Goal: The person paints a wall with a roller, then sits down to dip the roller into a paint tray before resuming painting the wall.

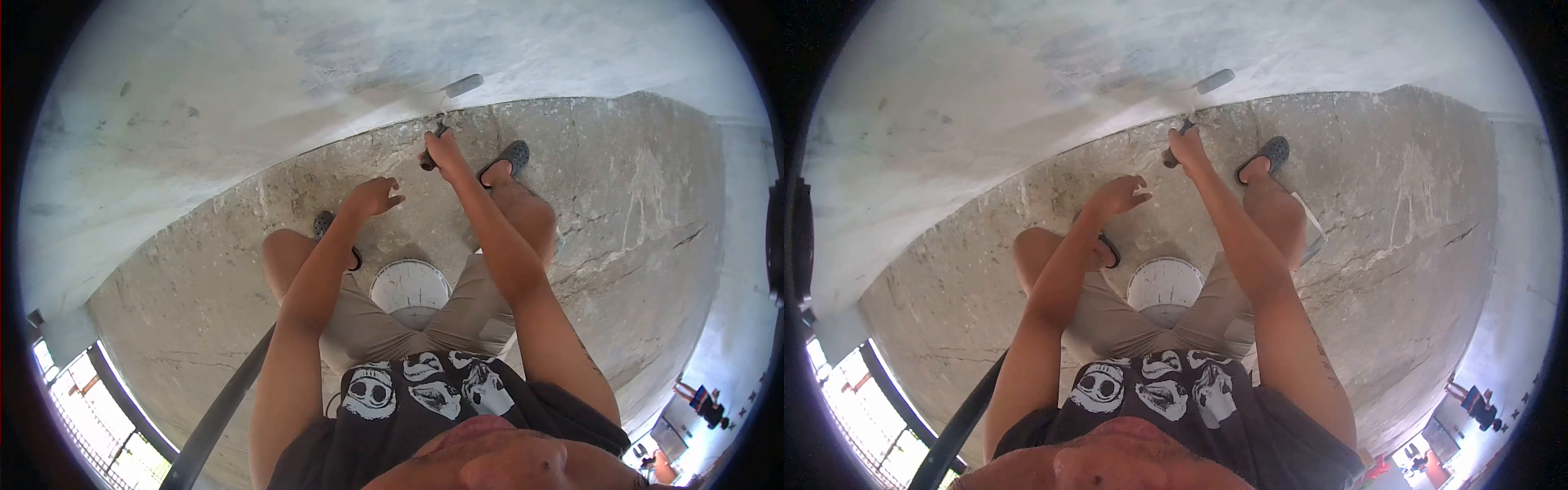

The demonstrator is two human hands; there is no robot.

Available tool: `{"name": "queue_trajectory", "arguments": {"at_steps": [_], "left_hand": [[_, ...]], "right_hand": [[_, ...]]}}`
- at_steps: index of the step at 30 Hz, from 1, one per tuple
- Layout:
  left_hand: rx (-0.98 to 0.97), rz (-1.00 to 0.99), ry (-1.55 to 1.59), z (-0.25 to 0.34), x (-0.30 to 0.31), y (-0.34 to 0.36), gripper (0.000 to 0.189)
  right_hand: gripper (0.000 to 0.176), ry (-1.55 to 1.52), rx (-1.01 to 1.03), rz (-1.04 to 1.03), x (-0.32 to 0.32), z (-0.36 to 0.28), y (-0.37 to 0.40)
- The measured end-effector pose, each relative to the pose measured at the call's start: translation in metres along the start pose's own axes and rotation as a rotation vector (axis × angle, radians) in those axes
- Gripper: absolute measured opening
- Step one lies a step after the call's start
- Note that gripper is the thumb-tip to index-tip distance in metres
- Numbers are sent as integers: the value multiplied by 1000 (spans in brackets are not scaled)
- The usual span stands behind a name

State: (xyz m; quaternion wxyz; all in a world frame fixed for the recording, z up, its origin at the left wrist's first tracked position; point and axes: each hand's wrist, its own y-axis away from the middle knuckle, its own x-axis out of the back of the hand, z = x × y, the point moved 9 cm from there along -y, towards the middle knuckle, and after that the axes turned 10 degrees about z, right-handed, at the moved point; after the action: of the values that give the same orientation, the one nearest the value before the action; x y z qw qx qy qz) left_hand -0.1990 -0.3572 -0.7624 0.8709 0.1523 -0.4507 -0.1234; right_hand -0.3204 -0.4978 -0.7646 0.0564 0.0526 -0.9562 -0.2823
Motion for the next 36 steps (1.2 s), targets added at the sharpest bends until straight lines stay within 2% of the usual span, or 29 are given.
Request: {"name": "queue_trajectory", "arguments": {"at_steps": [1,3,7,9,11,14,17,19,21,23,25,28,30,32,36], "left_hand": [[7,-2,9,0,0,1,51],[10,-6,14,2,2,-3,51],[62,-143,8,3,-7,-4,51],[85,-200,43,2,-14,0,51],[46,-61,-43,-1,-7,-2,51],[48,-62,-9,-8,-13,-5,51],[36,-56,-29,-7,-13,-5,52],[56,-96,-62,5,-3,-3,52],[86,-137,-90,1,-5,0,52],[14,-77,-9,-2,-11,-4,53],[11,-50,4,-5,-12,-4,53],[-12,-5,7,-3,-11,-4,53],[-28,10,0,-3,-8,-6,53],[32,-79,-42,-8,-16,-7,53],[70,-161,-9,1,-12,-1,51]], "right_hand": [[48,-9,1,10,2,0,3],[34,27,10,-104,-17,2,23],[31,37,16,-239,-44,-12,89],[32,35,-18,-230,-41,-9,82],[33,30,-43,-217,-34,-8,59],[37,0,-103,-124,-15,-1,23],[40,-4,-78,-111,-14,-8,30],[38,60,-69,-195,-30,-22,70],[36,61,-61,-227,-36,-19,76],[35,67,-56,-258,-37,-12,71],[63,39,-98,-246,-30,6,34],[62,42,-95,-190,-17,4,14],[64,15,-92,-234,-25,-5,32],[31,38,-114,-291,-39,-20,75],[25,129,-122,-292,-39,-4,63]]}}
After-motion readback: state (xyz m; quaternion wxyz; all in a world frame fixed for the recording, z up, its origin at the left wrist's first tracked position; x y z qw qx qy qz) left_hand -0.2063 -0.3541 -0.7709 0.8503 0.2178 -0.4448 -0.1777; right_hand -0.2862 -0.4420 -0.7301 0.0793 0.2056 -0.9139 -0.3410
